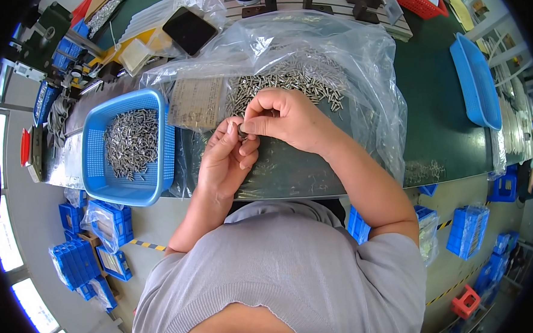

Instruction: Manually inspecting and sorting small metal components at an industrial workbench.

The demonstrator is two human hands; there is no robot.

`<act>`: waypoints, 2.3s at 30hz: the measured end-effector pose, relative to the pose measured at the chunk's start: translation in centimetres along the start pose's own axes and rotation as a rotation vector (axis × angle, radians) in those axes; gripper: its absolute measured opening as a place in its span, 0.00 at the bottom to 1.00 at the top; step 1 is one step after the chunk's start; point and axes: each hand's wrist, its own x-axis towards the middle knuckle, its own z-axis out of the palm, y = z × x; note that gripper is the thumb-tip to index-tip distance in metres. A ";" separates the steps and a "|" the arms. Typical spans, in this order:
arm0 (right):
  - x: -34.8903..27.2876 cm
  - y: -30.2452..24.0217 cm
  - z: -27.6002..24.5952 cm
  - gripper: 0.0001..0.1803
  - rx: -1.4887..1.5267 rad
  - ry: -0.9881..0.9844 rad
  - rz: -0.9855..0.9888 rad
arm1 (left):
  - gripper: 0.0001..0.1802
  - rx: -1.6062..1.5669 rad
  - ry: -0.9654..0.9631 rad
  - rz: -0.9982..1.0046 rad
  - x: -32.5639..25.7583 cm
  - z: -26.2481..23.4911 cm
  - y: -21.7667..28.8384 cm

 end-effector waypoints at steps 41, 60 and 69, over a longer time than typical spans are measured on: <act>-0.4 -1.3 -0.2 0.02 -0.004 0.066 0.032 | 0.07 -0.024 -0.025 0.018 0.1 -0.2 0.1; -0.1 -0.5 0.3 0.09 0.018 0.011 0.033 | 0.07 0.017 0.010 -0.051 -0.2 -0.1 0.1; 0.4 0.2 0.7 0.09 0.005 -0.020 -0.114 | 0.09 0.021 -0.161 -0.073 0.0 -0.5 0.3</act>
